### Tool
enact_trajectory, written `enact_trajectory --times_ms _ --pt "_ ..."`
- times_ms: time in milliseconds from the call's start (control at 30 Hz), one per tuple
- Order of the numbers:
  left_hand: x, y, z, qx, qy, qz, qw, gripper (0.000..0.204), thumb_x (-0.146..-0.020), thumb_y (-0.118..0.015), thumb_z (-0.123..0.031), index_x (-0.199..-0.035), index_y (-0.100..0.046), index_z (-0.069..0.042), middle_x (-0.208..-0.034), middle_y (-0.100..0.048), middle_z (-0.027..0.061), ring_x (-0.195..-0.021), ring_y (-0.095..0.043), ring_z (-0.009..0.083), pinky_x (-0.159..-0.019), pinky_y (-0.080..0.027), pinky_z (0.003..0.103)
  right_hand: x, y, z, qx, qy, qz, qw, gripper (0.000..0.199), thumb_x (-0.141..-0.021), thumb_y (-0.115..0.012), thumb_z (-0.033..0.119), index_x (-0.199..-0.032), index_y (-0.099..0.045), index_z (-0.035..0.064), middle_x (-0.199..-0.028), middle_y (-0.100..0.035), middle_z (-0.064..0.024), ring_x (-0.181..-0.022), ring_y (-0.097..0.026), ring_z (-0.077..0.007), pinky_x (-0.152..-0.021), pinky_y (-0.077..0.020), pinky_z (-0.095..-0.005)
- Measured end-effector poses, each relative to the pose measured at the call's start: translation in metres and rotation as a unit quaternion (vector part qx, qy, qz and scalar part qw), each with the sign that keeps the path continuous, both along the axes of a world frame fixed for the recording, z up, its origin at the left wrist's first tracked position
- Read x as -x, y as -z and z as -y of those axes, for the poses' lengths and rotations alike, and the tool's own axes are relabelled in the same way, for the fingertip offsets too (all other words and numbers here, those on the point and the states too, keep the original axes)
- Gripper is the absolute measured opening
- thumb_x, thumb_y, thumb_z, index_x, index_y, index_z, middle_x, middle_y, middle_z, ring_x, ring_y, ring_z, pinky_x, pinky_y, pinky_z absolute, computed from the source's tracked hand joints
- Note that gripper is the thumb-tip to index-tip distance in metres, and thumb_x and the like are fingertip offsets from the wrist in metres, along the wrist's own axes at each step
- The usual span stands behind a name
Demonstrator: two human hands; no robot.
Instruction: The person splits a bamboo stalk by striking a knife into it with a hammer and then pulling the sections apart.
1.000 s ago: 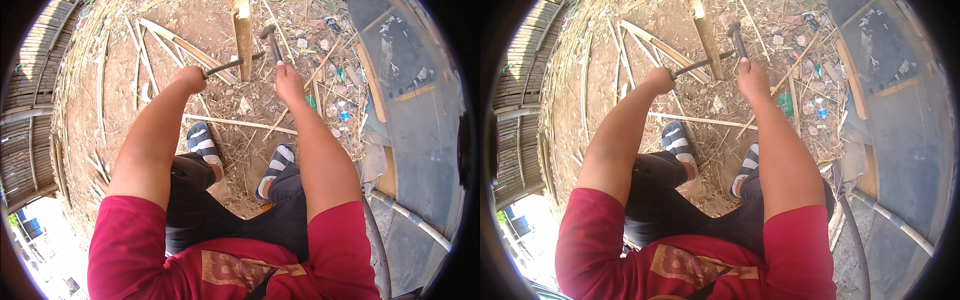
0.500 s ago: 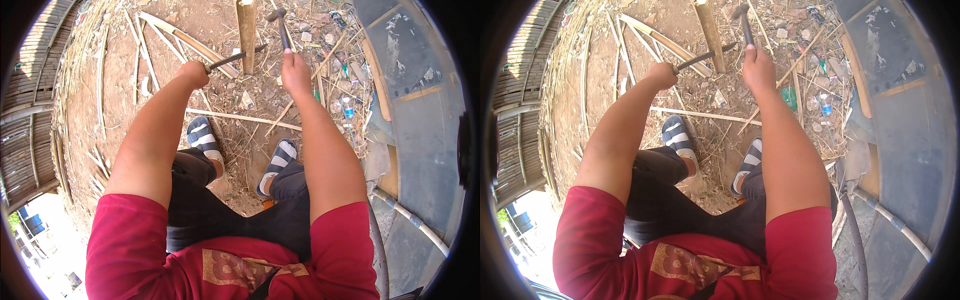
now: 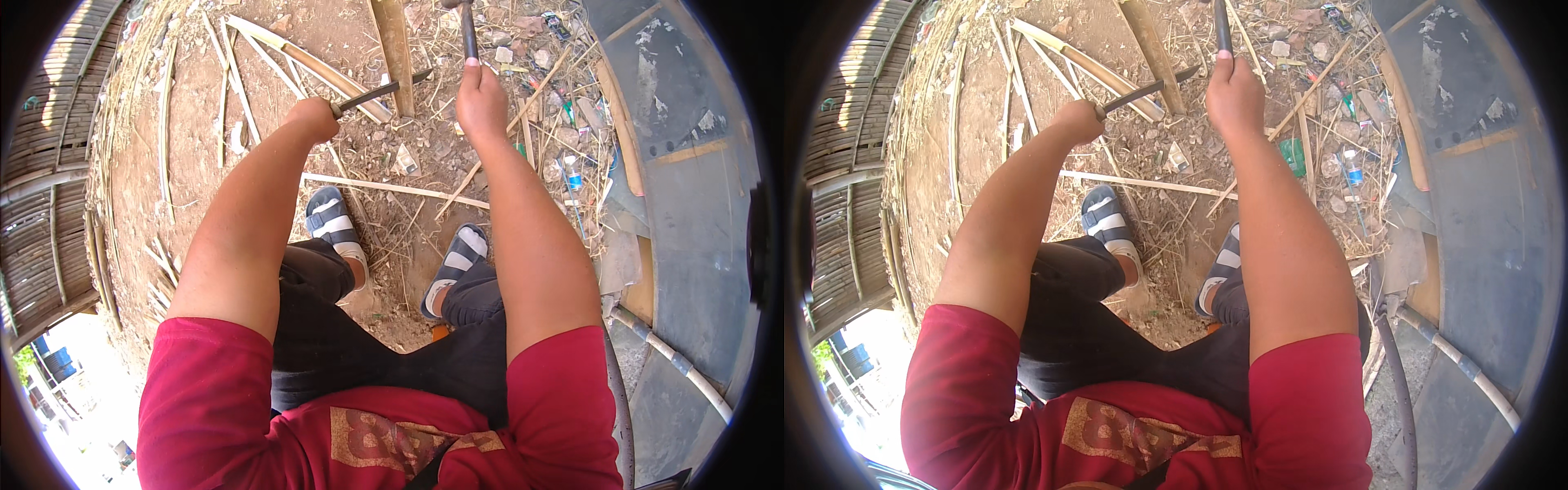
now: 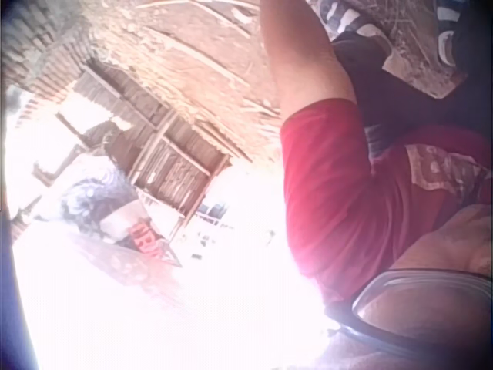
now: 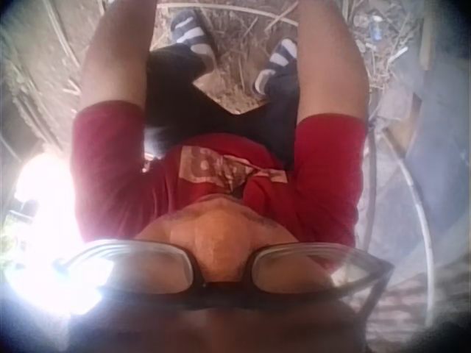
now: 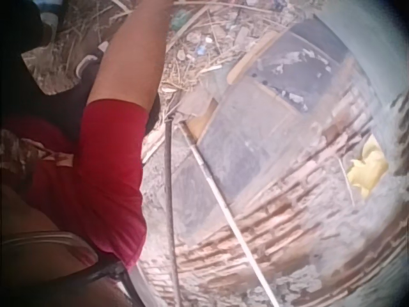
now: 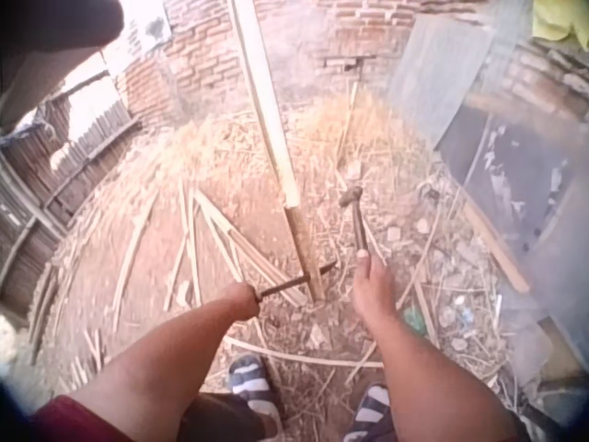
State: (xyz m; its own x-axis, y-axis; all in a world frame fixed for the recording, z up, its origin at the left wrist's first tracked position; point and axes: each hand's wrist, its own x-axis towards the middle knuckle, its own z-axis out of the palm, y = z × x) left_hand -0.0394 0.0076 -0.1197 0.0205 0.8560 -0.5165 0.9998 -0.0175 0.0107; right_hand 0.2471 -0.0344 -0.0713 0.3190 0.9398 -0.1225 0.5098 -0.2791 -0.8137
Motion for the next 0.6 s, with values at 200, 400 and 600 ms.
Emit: enact_trajectory --times_ms 200,400,600 --pt "-0.016 -0.015 0.014 0.007 -0.046 -0.016 0.999 0.031 -0.091 -0.063 -0.028 -0.112 -0.075 -0.01 -0.111 -0.074 0.0162 -0.103 -0.071 0.0341 -0.093 -0.056 0.044 0.001 0.102 0.035 0.099 -0.079 0.139 0.982 0.053 -0.108 -0.036 0.046 -0.112 -0.064 0.0005 -0.097 -0.07 -0.0264 -0.092 -0.068 -0.0455 -0.086 -0.0504 -0.0561" --pt "-0.007 0.0 0.015 0.008 -0.026 -0.008 1.0 0.03 -0.091 -0.063 -0.029 -0.115 -0.076 -0.015 -0.111 -0.074 0.0154 -0.103 -0.071 0.0338 -0.092 -0.057 0.044 -0.002 0.029 0.008 0.049 -0.021 0.044 0.998 0.052 -0.109 -0.037 0.044 -0.111 -0.064 0.0003 -0.095 -0.07 -0.0265 -0.091 -0.068 -0.0453 -0.083 -0.0516 -0.0547" --pt "-0.023 -0.009 0.017 0.041 -0.002 -0.045 0.998 0.033 -0.088 -0.064 -0.023 -0.119 -0.076 -0.022 -0.117 -0.074 0.013 -0.108 -0.071 0.0313 -0.094 -0.058 0.041 0.009 0.06 0.016 0.157 -0.141 0.102 0.972 0.051 -0.109 -0.037 0.042 -0.118 -0.066 0.0017 -0.109 -0.069 -0.0284 -0.105 -0.067 -0.0445 -0.093 -0.0509 -0.0541"
